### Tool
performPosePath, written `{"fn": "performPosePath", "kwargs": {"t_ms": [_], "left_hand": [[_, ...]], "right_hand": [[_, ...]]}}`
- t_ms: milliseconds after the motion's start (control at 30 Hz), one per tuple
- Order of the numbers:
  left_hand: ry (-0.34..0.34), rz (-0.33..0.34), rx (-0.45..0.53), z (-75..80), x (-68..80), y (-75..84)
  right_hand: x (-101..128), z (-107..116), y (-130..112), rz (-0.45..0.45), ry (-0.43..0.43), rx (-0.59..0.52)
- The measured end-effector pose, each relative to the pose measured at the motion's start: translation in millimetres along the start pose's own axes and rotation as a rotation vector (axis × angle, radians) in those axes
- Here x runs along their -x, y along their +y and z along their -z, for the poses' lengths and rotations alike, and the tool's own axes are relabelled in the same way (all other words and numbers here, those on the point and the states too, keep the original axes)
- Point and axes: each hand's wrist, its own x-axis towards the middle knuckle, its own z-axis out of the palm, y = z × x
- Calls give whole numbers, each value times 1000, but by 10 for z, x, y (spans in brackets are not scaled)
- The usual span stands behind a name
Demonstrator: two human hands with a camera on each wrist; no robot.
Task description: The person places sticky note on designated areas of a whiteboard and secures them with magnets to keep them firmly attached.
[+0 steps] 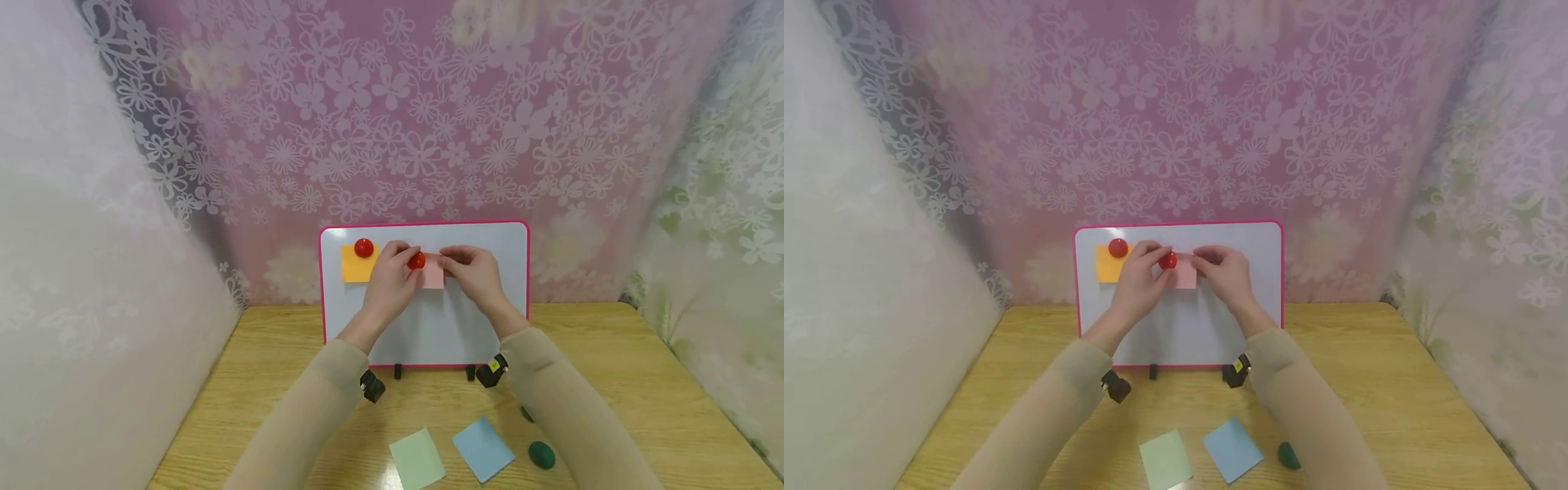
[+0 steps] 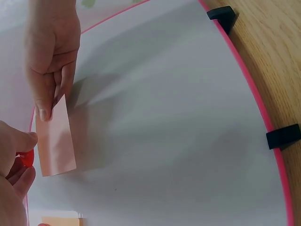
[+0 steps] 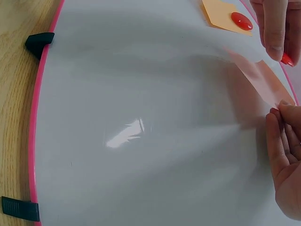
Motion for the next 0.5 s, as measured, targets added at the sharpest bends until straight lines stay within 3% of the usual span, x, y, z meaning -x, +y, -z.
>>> {"fn": "performPosePath", "kwargs": {"t_ms": [500], "left_hand": [[33, 76, 1, -87, -74, 1]], "right_hand": [[-35, -31, -33, 2, 32, 13]]}}
